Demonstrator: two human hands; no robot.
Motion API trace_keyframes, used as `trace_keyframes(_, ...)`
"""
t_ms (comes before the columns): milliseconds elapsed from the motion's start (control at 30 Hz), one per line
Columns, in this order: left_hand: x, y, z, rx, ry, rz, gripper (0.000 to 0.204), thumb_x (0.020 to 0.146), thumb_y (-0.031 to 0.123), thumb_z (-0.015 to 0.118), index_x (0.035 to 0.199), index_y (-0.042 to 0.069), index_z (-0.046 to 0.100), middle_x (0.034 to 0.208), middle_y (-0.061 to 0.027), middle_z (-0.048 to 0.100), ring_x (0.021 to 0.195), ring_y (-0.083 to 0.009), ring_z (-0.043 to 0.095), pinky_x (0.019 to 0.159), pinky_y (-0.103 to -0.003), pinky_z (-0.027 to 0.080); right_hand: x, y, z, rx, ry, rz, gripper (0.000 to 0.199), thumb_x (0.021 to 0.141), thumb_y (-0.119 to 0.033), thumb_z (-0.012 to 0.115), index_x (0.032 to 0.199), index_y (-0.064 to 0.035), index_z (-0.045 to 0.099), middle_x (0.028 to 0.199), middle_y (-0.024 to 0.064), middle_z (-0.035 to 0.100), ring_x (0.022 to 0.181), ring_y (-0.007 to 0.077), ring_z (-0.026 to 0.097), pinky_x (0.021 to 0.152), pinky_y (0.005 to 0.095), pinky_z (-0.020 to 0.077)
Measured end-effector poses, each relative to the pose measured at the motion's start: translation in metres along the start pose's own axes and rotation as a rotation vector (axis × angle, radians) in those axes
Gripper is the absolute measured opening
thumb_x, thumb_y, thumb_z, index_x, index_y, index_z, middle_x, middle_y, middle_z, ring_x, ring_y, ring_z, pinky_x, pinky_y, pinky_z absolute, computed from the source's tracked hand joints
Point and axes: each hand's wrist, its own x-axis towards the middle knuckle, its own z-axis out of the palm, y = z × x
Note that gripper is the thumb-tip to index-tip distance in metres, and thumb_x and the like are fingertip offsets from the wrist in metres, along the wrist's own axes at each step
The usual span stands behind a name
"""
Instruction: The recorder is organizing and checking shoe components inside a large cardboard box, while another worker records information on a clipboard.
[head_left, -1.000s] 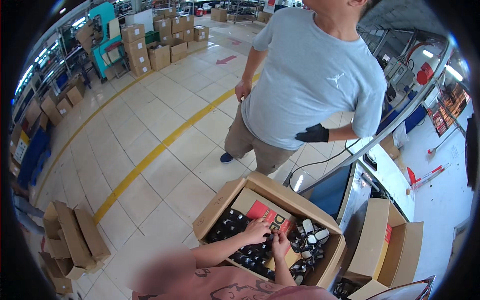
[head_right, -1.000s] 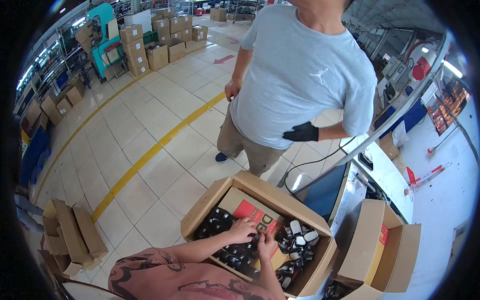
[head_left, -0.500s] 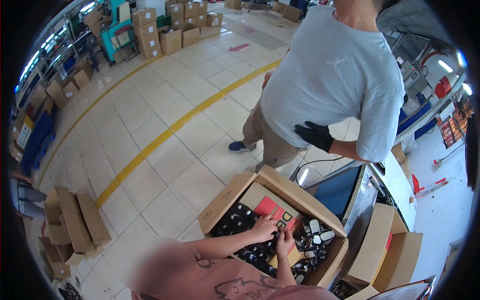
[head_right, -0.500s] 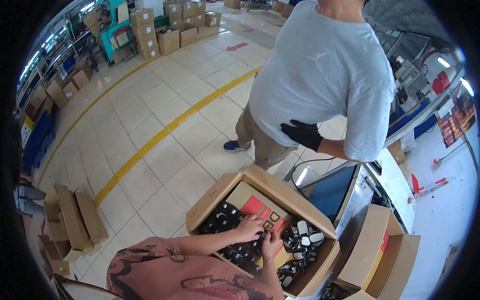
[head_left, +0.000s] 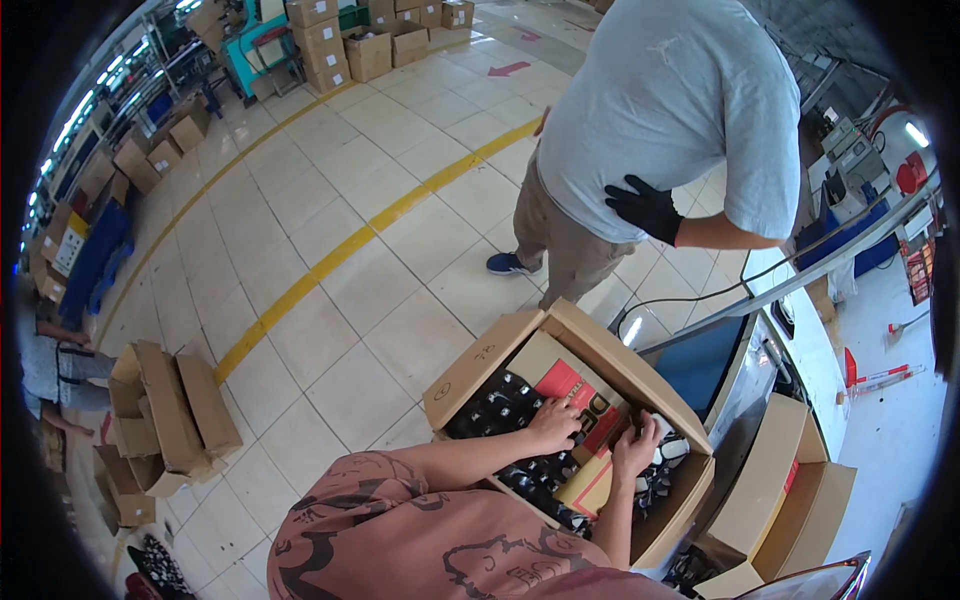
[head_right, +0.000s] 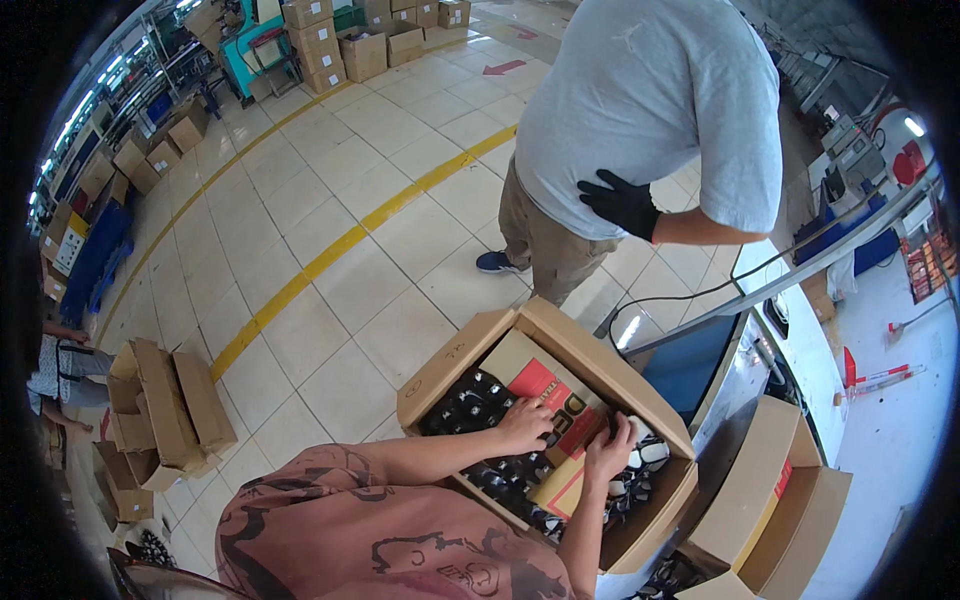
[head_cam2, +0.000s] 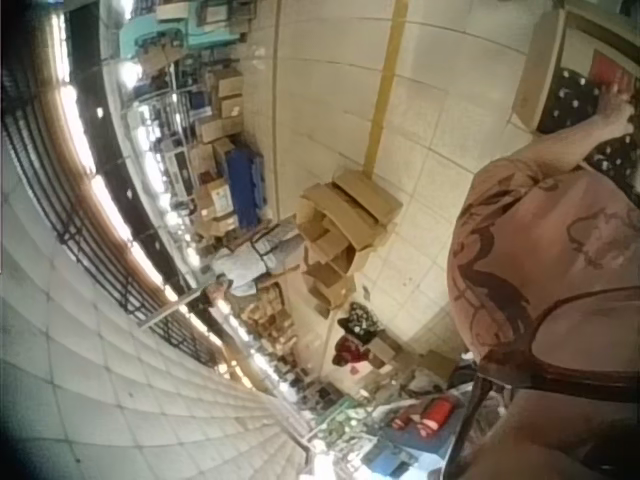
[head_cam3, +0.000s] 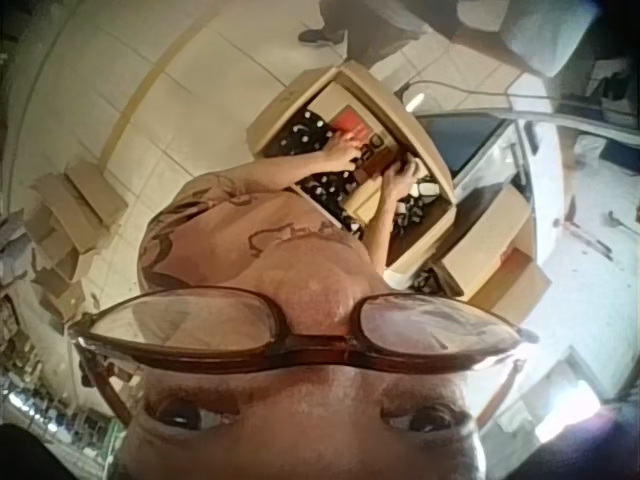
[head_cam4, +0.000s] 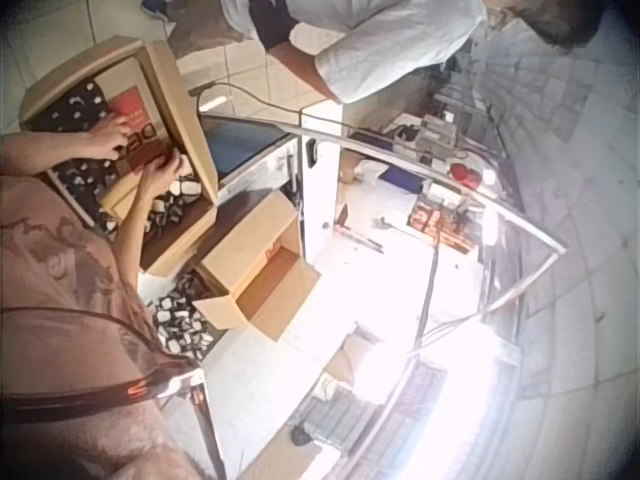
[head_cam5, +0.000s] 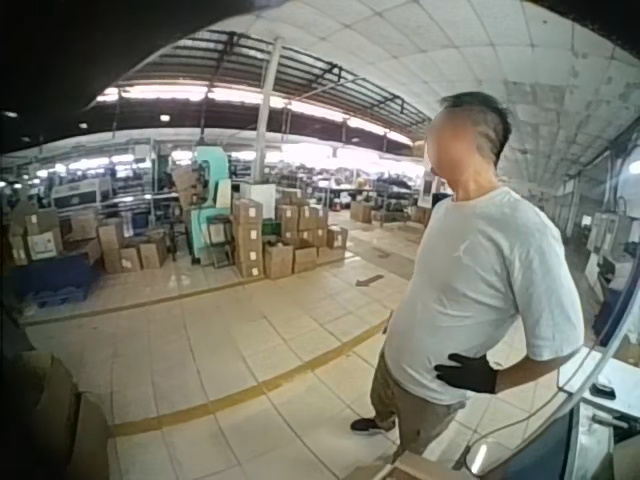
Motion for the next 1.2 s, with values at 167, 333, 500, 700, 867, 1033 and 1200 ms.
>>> trace_keyframes(167, 0.002, -0.001, 0.000, 0.024, 0.004, 0.007, 0.030, 0.060, 0.026, 0.071, 0.086, 0.012, 0.068, 0.103, -0.0068, 0.057, 0.110, -0.0280, 0.044, 0.092, -0.044, 0.035, 0.002, -0.004, -0.002, -0.255, -0.148, 0.068, 0.042, 0.076, -0.011, 0.059, 0.118, -0.0136, 0.053, 0.133, 0.0149, 0.037, 0.100, 0.0362, 0.055, 0.073, 0.0401, 0.0497)
trace_keyframes(333, 0.002, -0.002, 0.001, 0.018, 0.001, 0.012, 0.030, 0.060, 0.026, 0.072, 0.087, 0.013, 0.068, 0.104, -0.0052, 0.056, 0.111, -0.0280, 0.044, 0.092, -0.045, 0.036, 0.003, -0.010, -0.013, -0.228, -0.111, 0.144, 0.058, 0.073, -0.007, 0.060, 0.127, -0.0181, 0.044, 0.140, 0.0163, 0.027, 0.102, 0.0373, 0.055, 0.072, 0.0407, 0.0508)
trace_keyframes(500, 0.002, -0.004, 0.001, -0.002, 0.000, -0.010, 0.030, 0.060, 0.026, 0.072, 0.087, 0.013, 0.068, 0.105, -0.0043, 0.055, 0.112, -0.0269, 0.044, 0.092, -0.044, 0.036, 0.004, -0.012, -0.024, -0.234, -0.118, 0.191, 0.054, 0.073, -0.003, 0.056, 0.124, -0.0144, 0.046, 0.135, 0.0141, 0.036, 0.099, 0.0347, 0.057, 0.074, 0.0399, 0.0500)
trace_keyframes(700, 0.002, -0.002, -0.001, 0.001, 0.017, 0.000, 0.030, 0.060, 0.025, 0.073, 0.086, 0.012, 0.068, 0.102, -0.0050, 0.055, 0.110, -0.0272, 0.044, 0.092, -0.044, 0.036, 0.005, 0.035, -0.034, -0.071, 0.162, -0.049, 0.019, 0.082, -0.003, 0.052, 0.099, -0.0049, 0.062, 0.100, 0.0114, 0.062, 0.089, 0.0305, 0.060, 0.075, 0.0360, 0.0486)
trace_keyframes(867, 0.003, -0.001, -0.002, -0.011, -0.021, -0.017, 0.030, 0.061, 0.024, 0.072, 0.087, 0.012, 0.068, 0.103, -0.0051, 0.054, 0.111, -0.0280, 0.044, 0.092, -0.045, 0.036, 0.012, 0.049, -0.043, 0.026, 0.275, 0.136, 0.013, 0.085, -0.007, 0.055, 0.094, -0.0041, 0.064, 0.087, 0.0110, 0.063, 0.077, 0.0250, 0.060, 0.071, 0.0352, 0.0464)
trace_keyframes(1033, 0.004, 0.001, -0.006, 0.001, -0.014, -0.016, 0.031, 0.061, 0.024, 0.072, 0.089, 0.012, 0.067, 0.104, -0.0051, 0.054, 0.112, -0.0287, 0.043, 0.093, -0.045, 0.036, 0.021, 0.067, -0.054, 0.034, 0.375, 0.266, 0.015, 0.087, -0.011, 0.056, 0.098, -0.0059, 0.065, 0.086, 0.0105, 0.061, 0.079, 0.0231, 0.055, 0.075, 0.0328, 0.0438)
trace_keyframes(1200, 0.006, 0.000, -0.007, -0.019, -0.034, -0.030, 0.031, 0.062, 0.024, 0.073, 0.090, 0.012, 0.067, 0.105, -0.0051, 0.053, 0.113, -0.0288, 0.042, 0.094, -0.045, 0.035, 0.025, 0.048, -0.063, 0.574, 0.463, 0.228, 0.021, 0.090, -0.007, 0.047, 0.107, -0.0067, 0.060, 0.092, 0.0064, 0.061, 0.080, 0.0162, 0.056, 0.072, 0.0276, 0.0451)
